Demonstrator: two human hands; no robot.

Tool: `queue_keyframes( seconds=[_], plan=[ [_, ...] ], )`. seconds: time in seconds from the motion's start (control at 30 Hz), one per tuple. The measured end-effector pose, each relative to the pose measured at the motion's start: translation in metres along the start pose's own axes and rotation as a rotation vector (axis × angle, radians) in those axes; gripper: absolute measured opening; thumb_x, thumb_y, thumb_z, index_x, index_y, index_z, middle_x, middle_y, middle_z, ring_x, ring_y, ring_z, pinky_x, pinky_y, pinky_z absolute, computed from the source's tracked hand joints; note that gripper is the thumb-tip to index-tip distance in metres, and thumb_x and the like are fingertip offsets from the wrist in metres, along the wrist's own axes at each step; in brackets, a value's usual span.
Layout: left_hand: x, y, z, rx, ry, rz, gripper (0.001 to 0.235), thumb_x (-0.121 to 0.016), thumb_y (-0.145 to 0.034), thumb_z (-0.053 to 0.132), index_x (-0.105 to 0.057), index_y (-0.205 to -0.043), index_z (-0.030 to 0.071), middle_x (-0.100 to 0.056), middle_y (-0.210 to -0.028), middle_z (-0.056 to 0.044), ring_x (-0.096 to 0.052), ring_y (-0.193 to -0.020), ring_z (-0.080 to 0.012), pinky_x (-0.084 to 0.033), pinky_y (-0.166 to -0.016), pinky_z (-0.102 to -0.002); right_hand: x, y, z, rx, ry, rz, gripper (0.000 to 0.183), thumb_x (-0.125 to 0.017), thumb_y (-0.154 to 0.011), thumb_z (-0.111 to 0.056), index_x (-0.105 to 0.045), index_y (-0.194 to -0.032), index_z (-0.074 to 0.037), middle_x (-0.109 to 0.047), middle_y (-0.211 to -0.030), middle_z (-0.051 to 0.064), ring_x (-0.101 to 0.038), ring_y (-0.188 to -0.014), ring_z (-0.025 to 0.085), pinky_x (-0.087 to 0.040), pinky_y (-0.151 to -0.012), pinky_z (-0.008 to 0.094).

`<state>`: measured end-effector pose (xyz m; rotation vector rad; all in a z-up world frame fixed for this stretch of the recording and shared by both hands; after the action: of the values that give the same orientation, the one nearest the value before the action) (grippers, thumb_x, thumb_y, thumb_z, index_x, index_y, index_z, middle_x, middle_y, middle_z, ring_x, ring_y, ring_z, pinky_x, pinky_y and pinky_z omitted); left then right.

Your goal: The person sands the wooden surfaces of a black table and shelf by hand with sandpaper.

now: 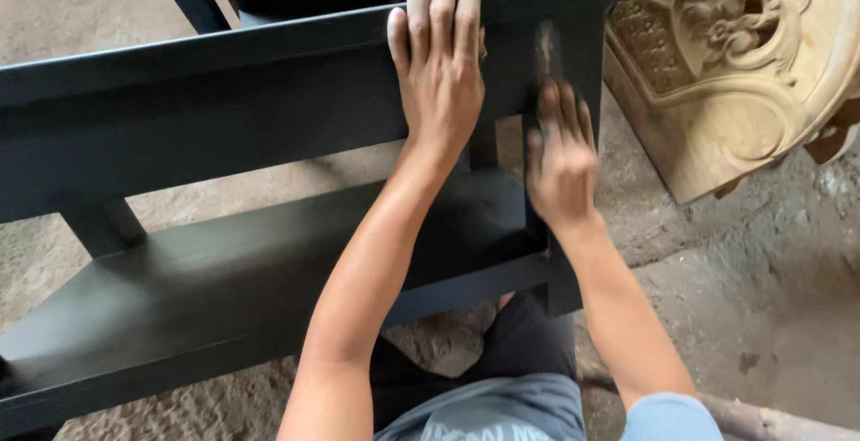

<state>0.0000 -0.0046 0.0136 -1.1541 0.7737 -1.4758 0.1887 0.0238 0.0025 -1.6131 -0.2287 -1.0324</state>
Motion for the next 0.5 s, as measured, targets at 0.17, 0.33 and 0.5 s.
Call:
queue_keyframes(
  seconds=[0.17,0.33,0.5],
  plan=[
    [-0.002,-0.003,0.000,-0.011,-0.007,0.009,0.044,-0.060,-0.113,0.014,-0.043,-0.153,0.014,-0.046,-0.148,-0.005,-0.040,-0.146,-0.0279,-0.030,-0.125,-0.050,-0.009,-0.033,0.006,0.018,0.010,0.023,0.047,-0.051,-0.110,-0.006,-0.044,-0.153,0.011,-0.051,-0.154,0.031,-0.048,-0.147,0.043,-0.037,-0.124,0.054],
    [0.003,0.001,0.000,-0.001,-0.017,-0.020,0.041,-0.059,-0.112,0.015,-0.046,-0.151,0.014,-0.048,-0.147,-0.005,-0.042,-0.146,-0.0286,-0.031,-0.123,-0.050,0.000,0.006,-0.010,-0.032,-0.001,0.030,0.048,-0.054,-0.106,-0.006,-0.046,-0.150,0.009,-0.053,-0.151,0.028,-0.048,-0.145,0.043,-0.036,-0.122,0.055],
    [-0.001,-0.005,-0.004,-0.006,-0.002,-0.007,0.040,-0.058,-0.114,0.016,-0.045,-0.152,0.014,-0.047,-0.149,-0.005,-0.041,-0.147,-0.0289,-0.030,-0.124,-0.050,-0.016,-0.046,0.006,0.013,0.005,0.063,0.047,-0.054,-0.110,-0.004,-0.045,-0.152,0.014,-0.051,-0.153,0.032,-0.048,-0.147,0.046,-0.035,-0.124,0.055]
  ],
)
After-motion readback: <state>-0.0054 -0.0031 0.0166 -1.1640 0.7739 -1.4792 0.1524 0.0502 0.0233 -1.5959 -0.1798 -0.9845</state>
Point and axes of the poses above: each hand's wrist, its own y-axis away from the middle knuckle, its own x-axis out of the back of the hand, z = x × y, the point moved 1 cm from there along -y, towards the middle knuckle
